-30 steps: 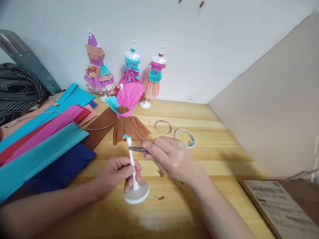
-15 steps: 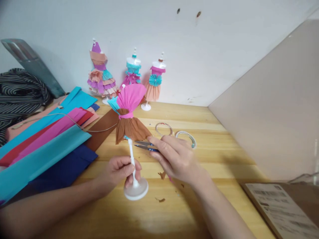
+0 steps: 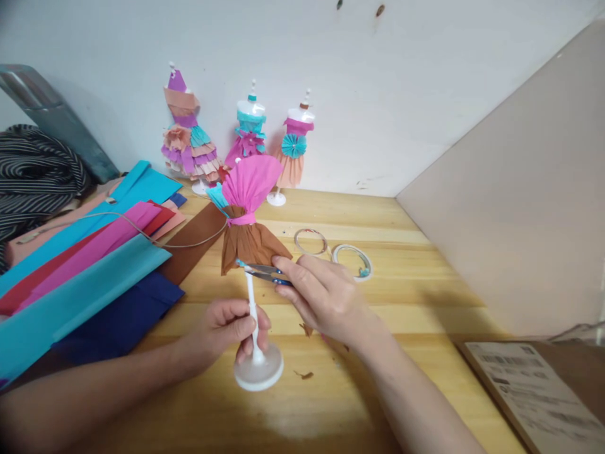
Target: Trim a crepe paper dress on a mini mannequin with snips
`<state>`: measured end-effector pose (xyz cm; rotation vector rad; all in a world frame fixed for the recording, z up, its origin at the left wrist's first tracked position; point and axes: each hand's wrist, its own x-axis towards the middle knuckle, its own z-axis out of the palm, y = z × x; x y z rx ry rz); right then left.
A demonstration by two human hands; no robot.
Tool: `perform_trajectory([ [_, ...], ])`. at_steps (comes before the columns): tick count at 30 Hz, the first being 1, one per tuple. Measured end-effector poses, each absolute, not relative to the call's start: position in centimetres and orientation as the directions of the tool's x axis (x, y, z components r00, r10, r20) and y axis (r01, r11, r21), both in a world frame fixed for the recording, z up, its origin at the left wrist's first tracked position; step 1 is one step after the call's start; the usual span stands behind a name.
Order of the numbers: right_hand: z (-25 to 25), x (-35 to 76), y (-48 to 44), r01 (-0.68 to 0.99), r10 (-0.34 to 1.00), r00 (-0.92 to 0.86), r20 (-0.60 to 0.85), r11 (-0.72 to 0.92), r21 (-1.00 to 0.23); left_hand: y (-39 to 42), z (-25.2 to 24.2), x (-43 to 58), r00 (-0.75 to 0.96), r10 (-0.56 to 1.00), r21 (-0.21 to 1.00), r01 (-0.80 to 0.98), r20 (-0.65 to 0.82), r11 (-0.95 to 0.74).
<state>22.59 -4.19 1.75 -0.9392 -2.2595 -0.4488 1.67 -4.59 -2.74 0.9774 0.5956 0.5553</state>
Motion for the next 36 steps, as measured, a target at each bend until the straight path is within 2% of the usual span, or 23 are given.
perform_trajectory([
  [36, 2.37, 22.4, -4.05, 0.673, 0.462, -0.576, 0.674, 0.737, 0.07, -4.77, -2.99, 1.68, 0.73, 0.649, 0.873, -0.157, -0.213, 0.462],
])
